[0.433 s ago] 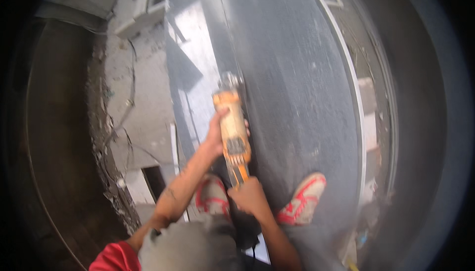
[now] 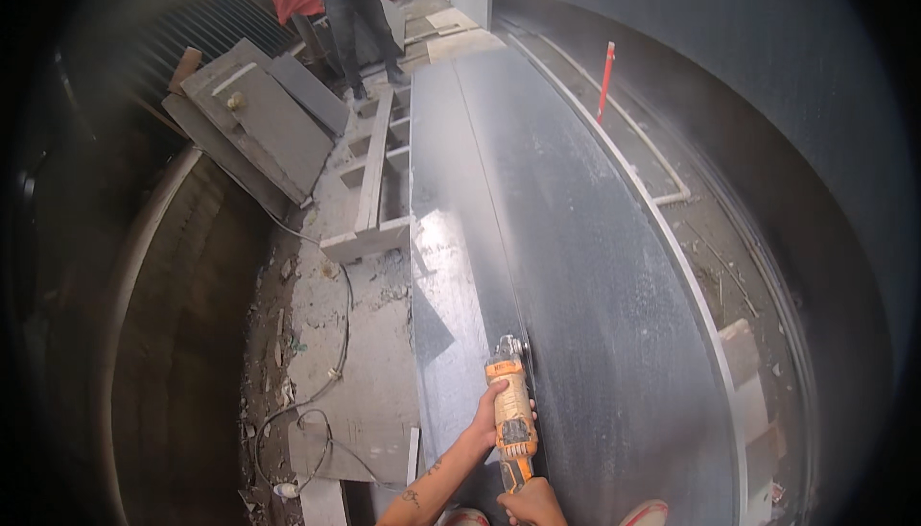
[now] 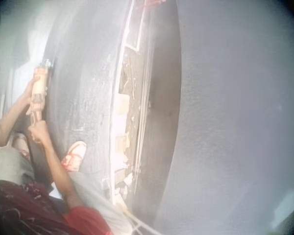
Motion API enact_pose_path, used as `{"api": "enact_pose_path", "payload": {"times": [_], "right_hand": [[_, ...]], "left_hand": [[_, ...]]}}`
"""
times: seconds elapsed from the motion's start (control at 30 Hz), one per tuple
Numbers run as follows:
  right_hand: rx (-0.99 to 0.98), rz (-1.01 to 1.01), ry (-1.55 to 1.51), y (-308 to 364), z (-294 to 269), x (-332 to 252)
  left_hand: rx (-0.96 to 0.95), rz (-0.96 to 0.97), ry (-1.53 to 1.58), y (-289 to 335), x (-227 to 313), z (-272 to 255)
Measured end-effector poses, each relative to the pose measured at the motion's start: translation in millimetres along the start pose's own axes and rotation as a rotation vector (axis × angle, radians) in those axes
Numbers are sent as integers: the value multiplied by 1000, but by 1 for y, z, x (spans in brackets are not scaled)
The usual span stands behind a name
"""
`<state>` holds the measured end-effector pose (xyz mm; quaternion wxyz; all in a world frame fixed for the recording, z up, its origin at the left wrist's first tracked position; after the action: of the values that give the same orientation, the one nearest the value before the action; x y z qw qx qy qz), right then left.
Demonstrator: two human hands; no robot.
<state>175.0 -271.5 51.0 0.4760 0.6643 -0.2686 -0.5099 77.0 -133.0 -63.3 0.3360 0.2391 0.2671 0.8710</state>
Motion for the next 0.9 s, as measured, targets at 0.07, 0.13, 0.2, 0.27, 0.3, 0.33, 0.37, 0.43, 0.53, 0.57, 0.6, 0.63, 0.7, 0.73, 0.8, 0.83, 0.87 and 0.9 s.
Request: {"api": "enact_pose_path", "payload": {"times": [0.07,0.13,0.2,0.27,0.3,0.33,0.37,0.43,0.53,0.57,0.6,0.63,0.7,0.73,0.8,0.83,0.87,0.9], "right_hand": [[-5,-94,-40,-2,-3,-14],[-17,-204,-124,3,1,-6],[-14,-180,-124,10,10,11],[-5,-155,-108,21,13,22],[-7,-180,-105,18,12,16],[-11,-200,-101,16,12,10],[-15,-216,-97,13,13,7],[-22,-231,-92,9,13,2],[-10,-227,-79,6,8,1],[12,-226,-70,-3,1,-4],[-18,-162,-26,0,-5,-5],[-57,-121,22,8,-9,-12],[-64,-104,40,2,3,-6],[-29,-55,30,-1,8,3],[1,-33,16,-4,8,19],[22,-43,3,-3,5,26],[8,-40,-1,4,11,25],[19,-54,3,11,8,18]], "left_hand": [[-16,-9,-18,-2,19,14],[-13,-1,-25,5,15,17],[-12,-9,-12,13,-1,2],[-21,-6,-13,20,-16,-5],[-26,4,-22,23,-25,-5],[-27,12,-26,24,-27,-5],[-39,6,-22,22,-24,-5],[-54,-21,-5,21,-18,-7],[-61,-19,-3,6,1,2],[-54,19,-32,1,10,13],[-46,34,-54,4,12,32],[-73,-23,0,5,16,44],[-50,50,-5,11,11,28],[-12,27,16,14,4,14],[31,17,1,19,-10,7],[41,15,-16,19,-16,8],[79,27,-33,30,-15,2],[86,45,-53,33,-12,9]]}}
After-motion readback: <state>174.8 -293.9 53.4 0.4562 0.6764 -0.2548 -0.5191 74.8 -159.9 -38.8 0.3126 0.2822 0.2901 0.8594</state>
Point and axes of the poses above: each hand's wrist, its own y-axis away from the middle knuckle, its own z-axis out of the palm, x = y × z, the point moved 7 cm from there along -y, towards the middle knuckle
